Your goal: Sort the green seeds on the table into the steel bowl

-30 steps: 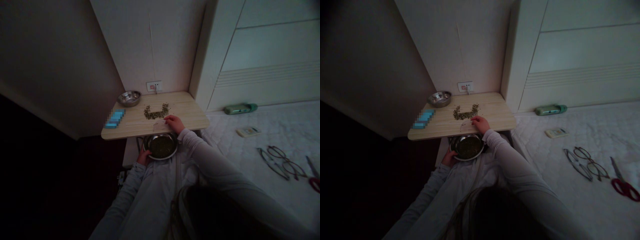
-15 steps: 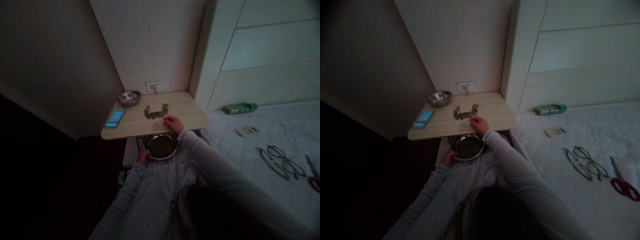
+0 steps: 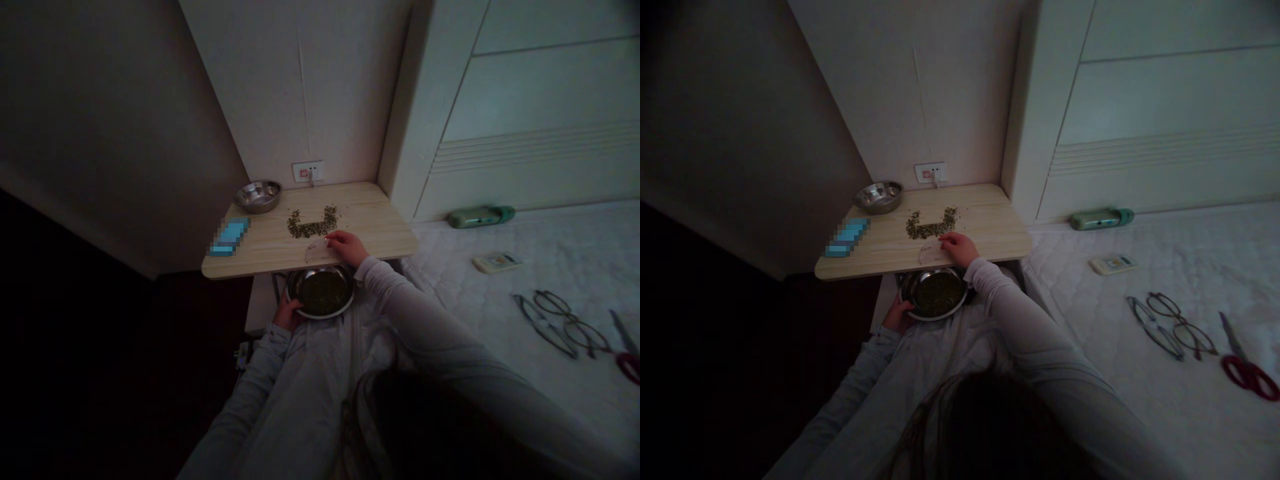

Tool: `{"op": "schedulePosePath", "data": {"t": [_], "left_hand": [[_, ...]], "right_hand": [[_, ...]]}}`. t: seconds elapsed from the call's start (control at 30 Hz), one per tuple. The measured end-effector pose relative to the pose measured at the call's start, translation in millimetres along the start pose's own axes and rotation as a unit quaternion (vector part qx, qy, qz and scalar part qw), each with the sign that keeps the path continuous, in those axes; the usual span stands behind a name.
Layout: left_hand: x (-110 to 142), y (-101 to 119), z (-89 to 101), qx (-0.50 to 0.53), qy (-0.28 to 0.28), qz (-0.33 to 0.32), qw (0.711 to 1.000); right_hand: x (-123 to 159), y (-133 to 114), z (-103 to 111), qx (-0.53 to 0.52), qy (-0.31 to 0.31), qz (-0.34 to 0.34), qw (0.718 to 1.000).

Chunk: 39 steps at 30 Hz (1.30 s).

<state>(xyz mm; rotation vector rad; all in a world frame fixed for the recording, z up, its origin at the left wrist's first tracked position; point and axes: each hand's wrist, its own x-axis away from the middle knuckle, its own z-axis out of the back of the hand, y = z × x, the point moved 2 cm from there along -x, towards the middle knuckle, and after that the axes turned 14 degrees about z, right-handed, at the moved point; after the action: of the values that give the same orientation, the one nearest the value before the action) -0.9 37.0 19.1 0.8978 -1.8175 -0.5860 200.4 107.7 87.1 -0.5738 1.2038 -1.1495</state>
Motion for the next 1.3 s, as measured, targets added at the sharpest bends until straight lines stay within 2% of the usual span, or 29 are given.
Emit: {"op": "schedulePosePath", "data": {"t": [0.73, 0.87, 1.07, 1.3], "left_hand": [[0.0, 0.5, 0.2, -0.011, -0.006, 0.0, 1.0], [1.2, 1.2, -1.7, -0.003, -0.02, -0.011, 1.0], [2.0, 1.6, -1.6, -0.01, -0.007, 0.001, 1.0], [1.0, 1.1, -1.0, 0.003, -0.013, -0.005, 1.0]], "right_hand": [[1.7, -3.5, 3.0, -0.046, -0.008, -0.027, 0.999], [0.7, -1.4, 2.7, -0.037, -0.007, -0.024, 0.999], [0.2, 2.7, 1.5, -0.04, -0.01, -0.003, 0.999], [1.1, -0.5, 1.5, -0.041, -0.013, -0.016, 0.999]]}}
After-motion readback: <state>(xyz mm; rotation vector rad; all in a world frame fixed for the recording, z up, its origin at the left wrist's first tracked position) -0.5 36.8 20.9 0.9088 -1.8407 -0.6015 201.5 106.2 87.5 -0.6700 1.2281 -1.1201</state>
